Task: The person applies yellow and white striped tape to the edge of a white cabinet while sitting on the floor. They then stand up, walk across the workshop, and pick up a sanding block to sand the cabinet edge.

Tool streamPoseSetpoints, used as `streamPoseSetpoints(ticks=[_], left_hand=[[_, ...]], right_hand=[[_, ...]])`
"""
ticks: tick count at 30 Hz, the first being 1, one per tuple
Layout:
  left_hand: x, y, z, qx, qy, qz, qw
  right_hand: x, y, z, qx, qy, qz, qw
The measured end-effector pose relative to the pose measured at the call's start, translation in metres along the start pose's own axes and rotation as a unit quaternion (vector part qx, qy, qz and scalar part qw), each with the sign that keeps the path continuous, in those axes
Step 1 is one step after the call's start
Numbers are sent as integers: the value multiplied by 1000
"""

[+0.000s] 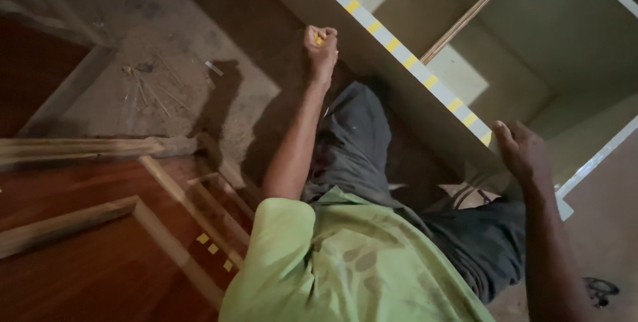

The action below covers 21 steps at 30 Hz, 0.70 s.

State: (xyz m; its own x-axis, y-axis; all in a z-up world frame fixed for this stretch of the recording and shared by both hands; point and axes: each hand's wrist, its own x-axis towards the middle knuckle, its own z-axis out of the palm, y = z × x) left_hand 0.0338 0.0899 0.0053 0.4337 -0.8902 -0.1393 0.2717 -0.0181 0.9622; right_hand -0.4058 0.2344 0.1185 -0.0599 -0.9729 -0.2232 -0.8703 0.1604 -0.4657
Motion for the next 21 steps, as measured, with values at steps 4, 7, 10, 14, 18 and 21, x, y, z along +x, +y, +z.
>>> streamPoseSetpoints(ticks=[4, 7, 10, 14, 18, 21], left_hand=[[1, -7, 15, 2, -3, 26, 1000], [3, -10, 40, 49, 43, 7, 998], [1, -13, 64, 54, 108, 86, 989], [1, -16, 75, 167, 134, 85, 973], [2, -37, 69, 96, 102, 27, 990], [9, -62, 65, -9, 133, 73, 988]], right_hand=[[0, -2, 0, 14, -2, 14, 1000], [0, -2, 1, 11, 0, 6, 1000], [0, -1, 1, 8, -15, 19, 1000], [3, 1, 0, -21, -3, 9, 1000], [3, 1, 2, -21, -24, 16, 999], [2, 1, 0, -27, -24, 30, 999]])
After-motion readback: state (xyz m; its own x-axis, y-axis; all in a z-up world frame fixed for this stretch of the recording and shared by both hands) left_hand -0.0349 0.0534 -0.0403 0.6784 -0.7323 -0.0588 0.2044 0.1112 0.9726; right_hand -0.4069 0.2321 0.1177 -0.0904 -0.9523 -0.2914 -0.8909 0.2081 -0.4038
